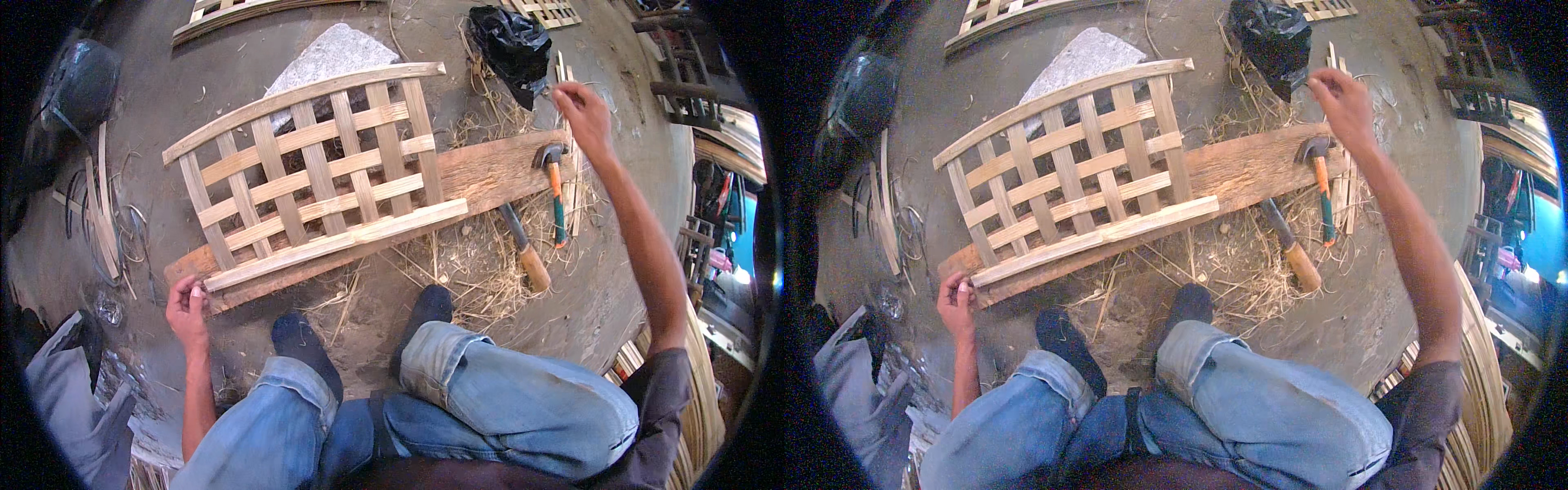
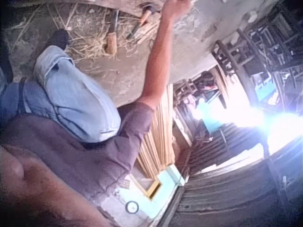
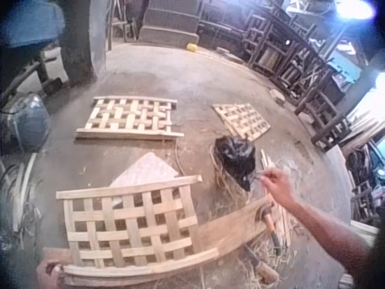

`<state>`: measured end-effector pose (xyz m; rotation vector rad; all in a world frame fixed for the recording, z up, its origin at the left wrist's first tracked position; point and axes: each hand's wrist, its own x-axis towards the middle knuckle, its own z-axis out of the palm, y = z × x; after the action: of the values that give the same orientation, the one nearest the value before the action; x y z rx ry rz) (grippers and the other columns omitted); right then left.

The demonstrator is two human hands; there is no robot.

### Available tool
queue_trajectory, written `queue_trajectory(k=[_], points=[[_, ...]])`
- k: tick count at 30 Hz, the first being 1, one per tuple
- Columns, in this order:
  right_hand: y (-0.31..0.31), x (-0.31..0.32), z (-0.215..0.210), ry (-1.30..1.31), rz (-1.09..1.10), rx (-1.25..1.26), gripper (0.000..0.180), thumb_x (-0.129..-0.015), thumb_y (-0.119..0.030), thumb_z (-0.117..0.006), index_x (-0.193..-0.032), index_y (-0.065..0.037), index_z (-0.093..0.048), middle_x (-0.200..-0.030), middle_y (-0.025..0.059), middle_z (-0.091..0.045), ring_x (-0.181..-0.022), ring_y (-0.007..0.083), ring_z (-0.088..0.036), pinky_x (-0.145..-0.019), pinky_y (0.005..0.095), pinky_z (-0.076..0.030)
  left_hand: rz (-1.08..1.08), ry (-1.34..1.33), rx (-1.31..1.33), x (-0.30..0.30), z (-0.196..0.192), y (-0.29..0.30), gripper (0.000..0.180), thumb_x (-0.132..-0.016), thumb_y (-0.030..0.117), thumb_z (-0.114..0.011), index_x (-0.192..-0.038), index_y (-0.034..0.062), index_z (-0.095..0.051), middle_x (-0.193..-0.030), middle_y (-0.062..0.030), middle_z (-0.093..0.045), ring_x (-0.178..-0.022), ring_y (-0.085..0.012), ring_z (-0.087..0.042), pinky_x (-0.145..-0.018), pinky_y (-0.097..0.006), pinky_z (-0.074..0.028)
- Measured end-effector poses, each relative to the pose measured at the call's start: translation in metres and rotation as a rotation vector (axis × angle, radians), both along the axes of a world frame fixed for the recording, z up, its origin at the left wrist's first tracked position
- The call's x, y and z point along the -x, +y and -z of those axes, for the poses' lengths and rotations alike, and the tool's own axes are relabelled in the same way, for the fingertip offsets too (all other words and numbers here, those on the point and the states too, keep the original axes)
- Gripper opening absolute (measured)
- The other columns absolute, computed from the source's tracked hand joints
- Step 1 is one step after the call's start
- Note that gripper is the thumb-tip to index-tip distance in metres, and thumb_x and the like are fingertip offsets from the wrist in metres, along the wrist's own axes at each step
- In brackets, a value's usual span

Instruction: The person assembles a wooden lattice panel by inserting thin wooden strips into a frame and securing them with a hammer. They repeatedly position and tap the strips into place, then add a final border strip along the edge.

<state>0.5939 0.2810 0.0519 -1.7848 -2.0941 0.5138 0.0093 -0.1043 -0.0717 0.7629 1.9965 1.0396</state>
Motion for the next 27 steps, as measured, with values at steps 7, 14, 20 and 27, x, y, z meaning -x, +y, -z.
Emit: queue_trajectory(k=[7, 14, 20, 27], points=[[0.123, -0.020, 0.085, -0.405, -0.311, -0.138, 0.027, -0.092, -0.027, -0.061, -0.096, -0.002, -0.066, -0.091, 0.0247, -0.067, -0.087, 0.0460, -0.062, -0.073, 0.0478, -0.051, -0.085, 0.177, -0.066, 0.016, -0.019, 0.013, 0.021, -0.096, 0.012, -0.060, -0.114, 0.0022, -0.063, -0.098, -0.0020, -0.064, -0.085, -0.0089, -0.060, -0.073, -0.023, -0.050], [0.224, -0.092, 0.180, -0.619, -0.331, -0.114, 0.043, -0.098, -0.033, -0.051, -0.129, -0.004, -0.057, -0.130, 0.0192, -0.059, -0.123, 0.0364, -0.052, -0.109, 0.0419, -0.036, -0.227, 0.225, -0.047, 0.032, -0.026, -0.013, 0.022, -0.096, 0.016, -0.062, -0.113, 0.0031, -0.064, -0.100, -0.0035, -0.066, -0.084, -0.0080, -0.059, -0.072, -0.023, -0.048], [0.235, -0.088, 0.193, -0.624, -0.278, -0.086, 0.044, -0.098, -0.033, -0.051, -0.131, -0.005, -0.056, -0.132, 0.0185, -0.058, -0.125, 0.0358, -0.050, -0.109, 0.0419, -0.035, -0.273, 0.242, 0.000, 0.035, -0.035, -0.027, 0.022, -0.096, 0.017, -0.062, -0.113, 0.0039, -0.064, -0.100, -0.0035, -0.066, -0.081, -0.0078, -0.058, -0.071, -0.022, -0.048], [0.230, -0.092, 0.193, -0.617, -0.241, -0.085, 0.044, -0.098, -0.033, -0.050, -0.134, -0.007, -0.054, -0.135, 0.0176, -0.056, -0.128, 0.0352, -0.049, -0.110, 0.0420, -0.035, -0.228, 0.217, -0.036, 0.038, -0.033, -0.009, 0.020, -0.096, 0.013, -0.061, -0.113, 0.0038, -0.064, -0.099, -0.0027, -0.065, -0.081, -0.0077, -0.057, -0.070, -0.022, -0.047]])
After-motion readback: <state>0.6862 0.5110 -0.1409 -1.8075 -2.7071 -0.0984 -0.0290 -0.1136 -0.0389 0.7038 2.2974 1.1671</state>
